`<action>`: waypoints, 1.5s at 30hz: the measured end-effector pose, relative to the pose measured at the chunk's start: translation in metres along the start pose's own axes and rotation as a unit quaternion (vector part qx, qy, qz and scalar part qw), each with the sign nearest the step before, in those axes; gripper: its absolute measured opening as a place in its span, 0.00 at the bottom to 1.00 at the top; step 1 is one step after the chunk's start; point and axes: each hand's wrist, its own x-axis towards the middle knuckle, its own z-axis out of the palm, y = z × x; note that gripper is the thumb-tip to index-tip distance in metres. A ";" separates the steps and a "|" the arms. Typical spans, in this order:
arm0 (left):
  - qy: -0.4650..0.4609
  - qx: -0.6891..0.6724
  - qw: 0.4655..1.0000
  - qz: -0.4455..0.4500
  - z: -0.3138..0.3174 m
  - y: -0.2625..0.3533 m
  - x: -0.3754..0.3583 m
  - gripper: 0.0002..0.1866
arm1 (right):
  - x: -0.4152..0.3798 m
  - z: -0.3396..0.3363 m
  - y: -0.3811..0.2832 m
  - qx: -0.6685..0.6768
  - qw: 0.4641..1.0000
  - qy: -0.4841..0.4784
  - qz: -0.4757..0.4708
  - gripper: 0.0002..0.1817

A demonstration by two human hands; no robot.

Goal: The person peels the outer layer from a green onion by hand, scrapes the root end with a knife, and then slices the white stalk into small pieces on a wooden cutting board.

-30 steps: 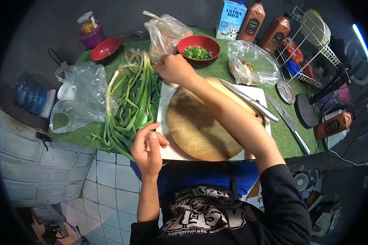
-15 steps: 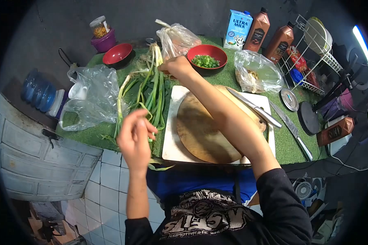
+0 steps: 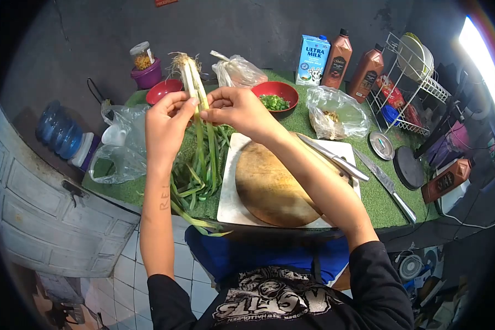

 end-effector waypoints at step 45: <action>0.152 0.141 0.978 -0.006 -0.049 -0.029 0.008 0.12 | 0.129 -0.144 -0.154 -0.522 0.837 -0.034 -0.161 0.19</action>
